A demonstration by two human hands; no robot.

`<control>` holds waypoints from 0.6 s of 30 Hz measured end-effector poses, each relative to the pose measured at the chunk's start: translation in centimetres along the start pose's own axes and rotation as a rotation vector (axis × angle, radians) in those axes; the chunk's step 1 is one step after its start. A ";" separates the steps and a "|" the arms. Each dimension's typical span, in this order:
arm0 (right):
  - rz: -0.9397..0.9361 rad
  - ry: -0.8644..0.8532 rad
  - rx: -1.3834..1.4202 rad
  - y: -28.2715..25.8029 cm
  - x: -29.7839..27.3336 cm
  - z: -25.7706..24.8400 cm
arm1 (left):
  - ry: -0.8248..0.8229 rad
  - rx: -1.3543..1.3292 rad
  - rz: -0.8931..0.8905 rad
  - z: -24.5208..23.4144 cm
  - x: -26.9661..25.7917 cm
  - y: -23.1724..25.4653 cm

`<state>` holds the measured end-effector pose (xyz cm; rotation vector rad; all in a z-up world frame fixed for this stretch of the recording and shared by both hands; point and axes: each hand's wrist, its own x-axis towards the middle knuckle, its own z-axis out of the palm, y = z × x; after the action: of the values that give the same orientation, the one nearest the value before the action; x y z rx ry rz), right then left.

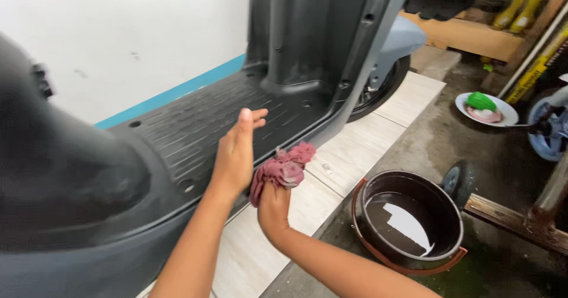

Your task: The person wipes the floorboard, side panels, and rear sections of a gray scooter using a pink cloth. The person repeatedly wipes the same areas, including the footrest and side bodywork, without visible rinsing or tool changes.

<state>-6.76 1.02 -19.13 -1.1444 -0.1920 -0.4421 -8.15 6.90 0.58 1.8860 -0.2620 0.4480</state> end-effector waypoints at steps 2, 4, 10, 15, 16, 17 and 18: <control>0.054 0.099 -0.003 -0.8 1.0 -0.1 | -0.033 0.055 0.040 1.3 0.1 0.2; 0.185 0.239 0.028 0.2 3.3 -0.7 | -0.064 0.180 0.043 2.1 0.1 0.5; -0.115 0.465 -0.233 5.4 17.0 -9.9 | -0.067 0.305 -0.123 2.6 -0.3 2.1; 0.236 0.355 0.367 1.1 21.7 -14.6 | -0.099 0.275 -0.202 2.7 -0.2 2.8; 0.323 0.413 0.357 0.3 21.5 -14.2 | -0.107 0.276 -0.212 2.6 -0.2 2.8; 0.411 0.471 0.345 -0.3 21.2 -13.7 | -0.107 0.269 -0.199 2.5 -0.1 2.7; 0.499 0.529 0.330 -0.5 20.9 -13.2 | -0.108 0.259 -0.187 2.5 0.0 2.6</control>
<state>10.80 -16.16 -16.41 -0.6849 0.4612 -0.2413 -8.77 3.59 2.04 2.1688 -0.1002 0.2632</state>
